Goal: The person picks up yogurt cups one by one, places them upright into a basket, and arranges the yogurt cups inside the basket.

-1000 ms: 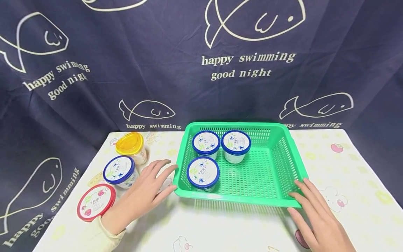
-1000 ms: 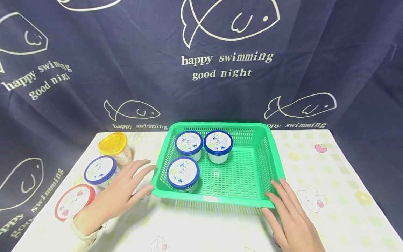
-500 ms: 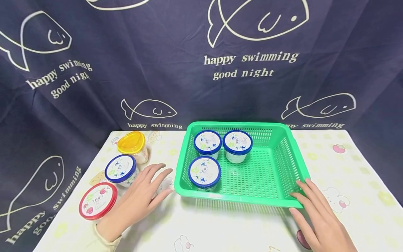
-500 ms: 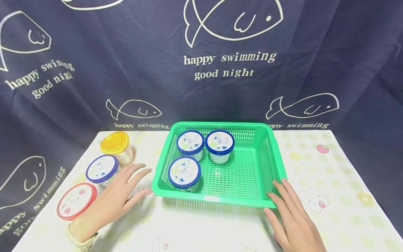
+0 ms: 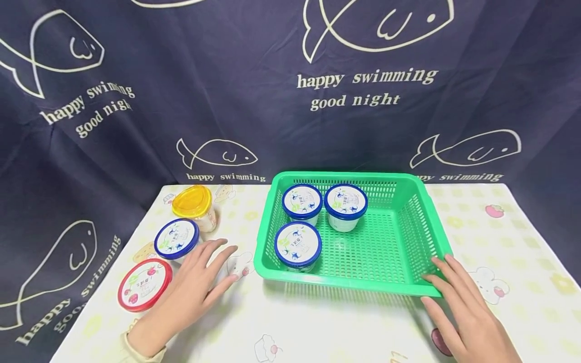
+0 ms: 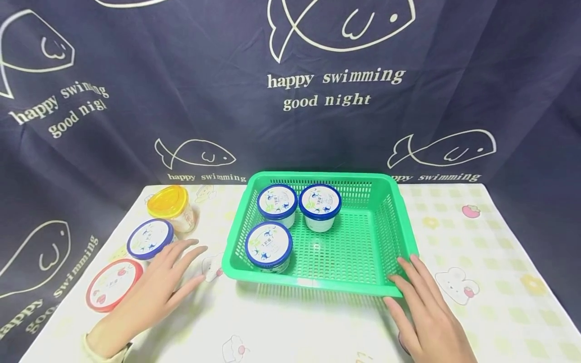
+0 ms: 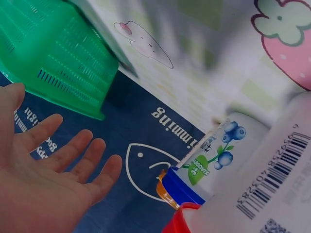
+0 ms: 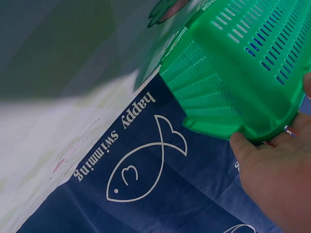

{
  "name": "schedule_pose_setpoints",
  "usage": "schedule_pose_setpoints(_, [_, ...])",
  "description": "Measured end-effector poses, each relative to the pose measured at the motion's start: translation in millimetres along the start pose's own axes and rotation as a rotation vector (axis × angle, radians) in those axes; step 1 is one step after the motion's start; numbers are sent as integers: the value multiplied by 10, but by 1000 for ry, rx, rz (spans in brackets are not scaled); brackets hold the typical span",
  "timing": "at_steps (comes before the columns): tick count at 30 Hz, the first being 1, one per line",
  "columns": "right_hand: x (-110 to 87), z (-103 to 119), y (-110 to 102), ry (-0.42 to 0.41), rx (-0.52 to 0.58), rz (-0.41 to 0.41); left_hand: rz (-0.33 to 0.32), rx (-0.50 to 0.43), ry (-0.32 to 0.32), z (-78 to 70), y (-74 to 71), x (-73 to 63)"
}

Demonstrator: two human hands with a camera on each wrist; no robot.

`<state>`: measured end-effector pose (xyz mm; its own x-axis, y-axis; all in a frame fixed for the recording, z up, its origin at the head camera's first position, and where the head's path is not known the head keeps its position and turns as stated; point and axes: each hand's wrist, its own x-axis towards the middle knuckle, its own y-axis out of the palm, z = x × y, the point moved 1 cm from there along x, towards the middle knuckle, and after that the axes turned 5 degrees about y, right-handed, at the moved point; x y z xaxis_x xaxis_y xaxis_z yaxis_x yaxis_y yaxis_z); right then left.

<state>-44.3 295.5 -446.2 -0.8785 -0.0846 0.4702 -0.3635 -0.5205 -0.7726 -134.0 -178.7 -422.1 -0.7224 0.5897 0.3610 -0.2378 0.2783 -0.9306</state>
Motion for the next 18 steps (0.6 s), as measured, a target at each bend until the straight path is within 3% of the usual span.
schedule_pose_setpoints(5, [5, -16, -5, -8, 3, -2, -1, 3, -20, 35, -23, -24])
schedule_pose_setpoints(13, [5, 0, -5, 38, -10, 25, -76, 12, -42, 209, -96, -96])
schedule_pose_setpoints(18, [9, 11, -13, 43, -11, 31, -86, 13, -52, 290, -113, -158])
